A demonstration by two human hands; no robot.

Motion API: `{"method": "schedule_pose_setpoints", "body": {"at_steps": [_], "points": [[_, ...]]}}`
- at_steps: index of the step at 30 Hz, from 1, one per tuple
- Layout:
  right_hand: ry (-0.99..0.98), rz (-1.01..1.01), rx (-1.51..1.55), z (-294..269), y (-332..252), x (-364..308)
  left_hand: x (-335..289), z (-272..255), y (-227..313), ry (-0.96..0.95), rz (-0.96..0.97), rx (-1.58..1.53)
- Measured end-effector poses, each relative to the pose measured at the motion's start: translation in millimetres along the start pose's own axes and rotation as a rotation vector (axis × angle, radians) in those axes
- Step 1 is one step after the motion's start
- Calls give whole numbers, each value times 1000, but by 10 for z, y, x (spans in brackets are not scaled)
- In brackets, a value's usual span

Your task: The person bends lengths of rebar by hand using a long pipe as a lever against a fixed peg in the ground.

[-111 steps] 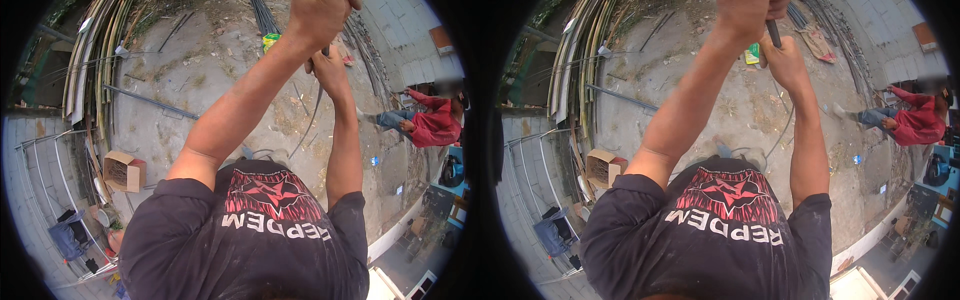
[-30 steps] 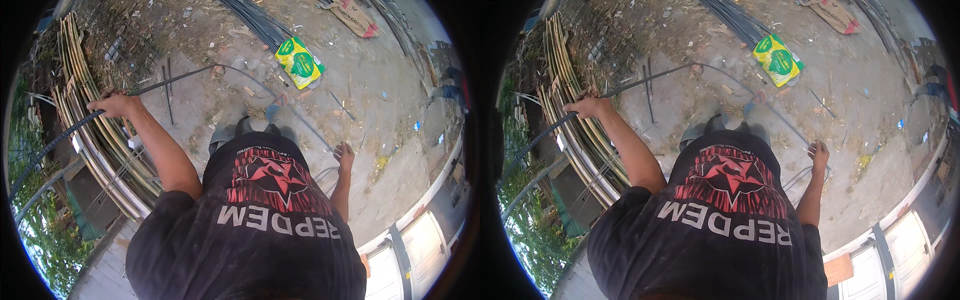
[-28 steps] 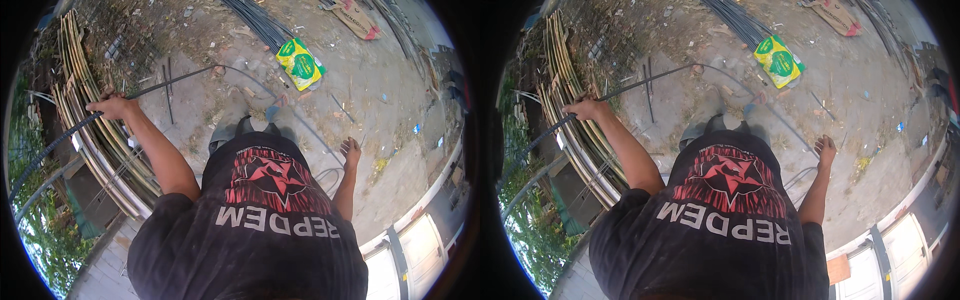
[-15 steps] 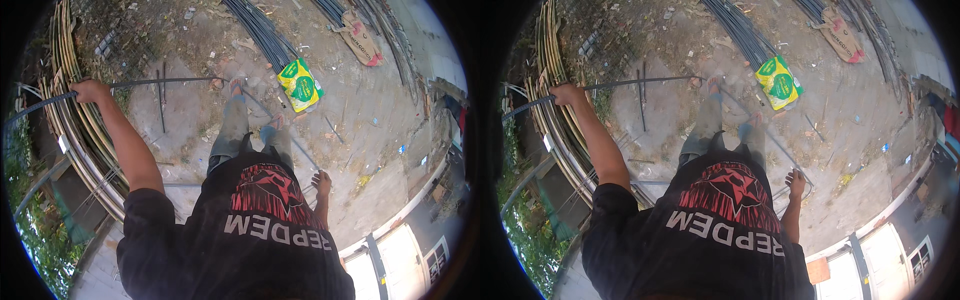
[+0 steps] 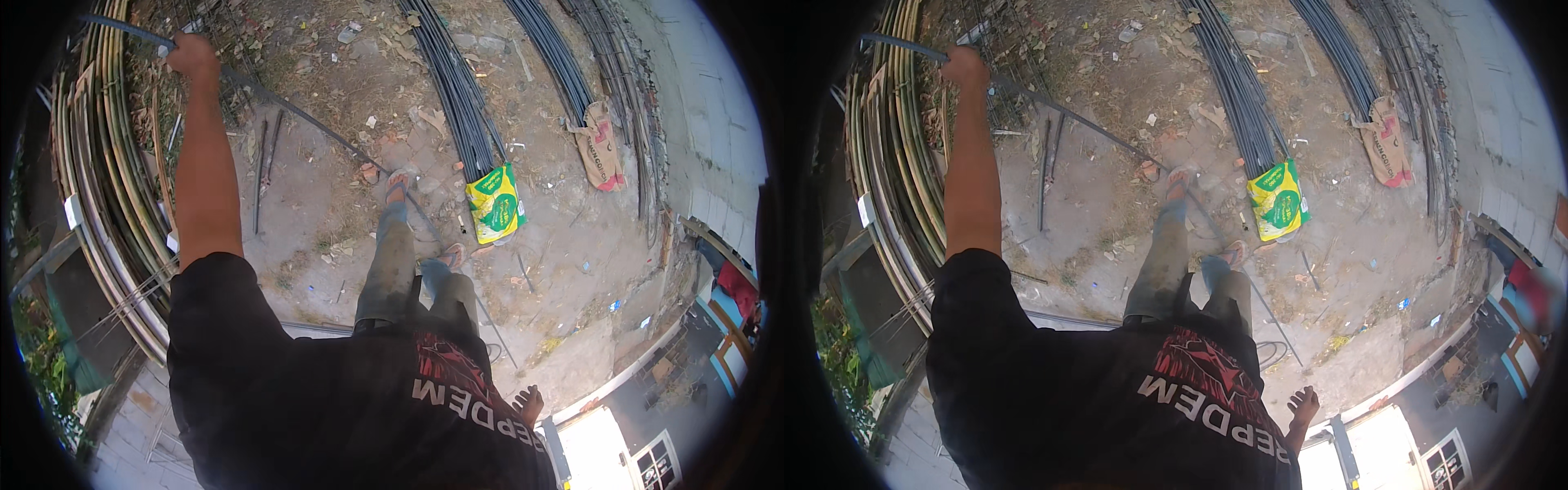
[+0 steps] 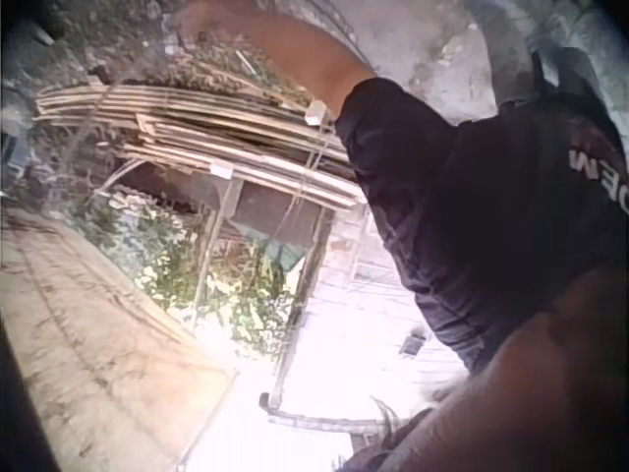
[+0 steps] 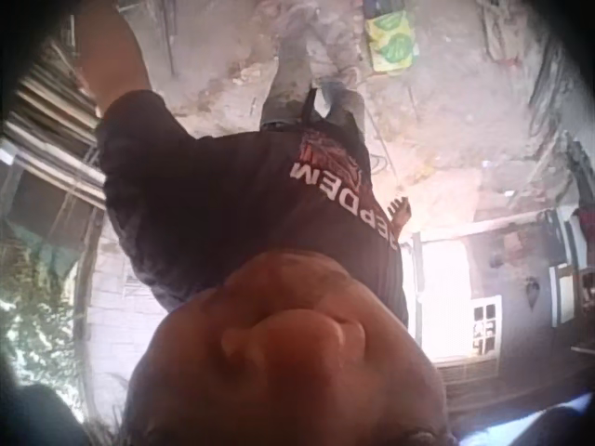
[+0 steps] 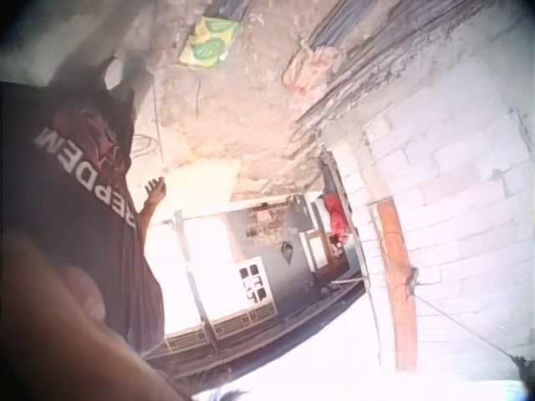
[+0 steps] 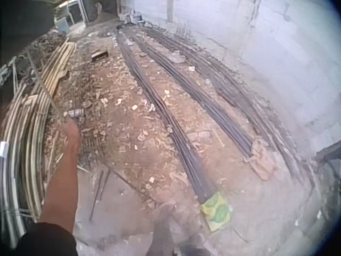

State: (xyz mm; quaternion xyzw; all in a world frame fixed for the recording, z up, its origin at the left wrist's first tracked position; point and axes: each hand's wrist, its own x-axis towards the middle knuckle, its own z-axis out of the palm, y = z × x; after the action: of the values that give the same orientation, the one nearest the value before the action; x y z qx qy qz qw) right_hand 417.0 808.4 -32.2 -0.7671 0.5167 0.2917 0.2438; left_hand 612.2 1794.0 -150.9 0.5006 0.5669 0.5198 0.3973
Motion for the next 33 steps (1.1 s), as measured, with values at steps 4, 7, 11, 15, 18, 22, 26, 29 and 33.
{"method": "schedule_pose_setpoints", "body": {"at_steps": [4, 7, 11, 15, 18, 22, 26, 29, 33], "points": [[-24, -43, 60, 161, 135, -125, -684, -124, 224, 50, 62, -43], [-114, -130, 103, 634, 169, -111, -599, -603, 195, -66, 82, -122], [-392, -293, -104, 1004, 534, 191, -558, -884, 142, 48, 35, -143], [-535, -459, -220, 1160, 656, 621, -1033, -1155, 384, -91, 3, -277], [-474, -313, -74, 1187, -176, 230, -1210, -1353, 453, -120, 97, -333], [-424, -427, -29, 1171, -706, 281, -1168, -1514, 422, 155, 342, 107], [-407, -570, -14, 1147, -1134, 662, -2253, -1591, 1046, -100, 287, -121], [-492, -853, -121, 1221, -1573, 578, -2767, -2033, 1136, -180, 188, -290], [-597, -1273, -195, 1523, -2287, -93, -3684, -2316, 1265, -314, 264, -217]]}}
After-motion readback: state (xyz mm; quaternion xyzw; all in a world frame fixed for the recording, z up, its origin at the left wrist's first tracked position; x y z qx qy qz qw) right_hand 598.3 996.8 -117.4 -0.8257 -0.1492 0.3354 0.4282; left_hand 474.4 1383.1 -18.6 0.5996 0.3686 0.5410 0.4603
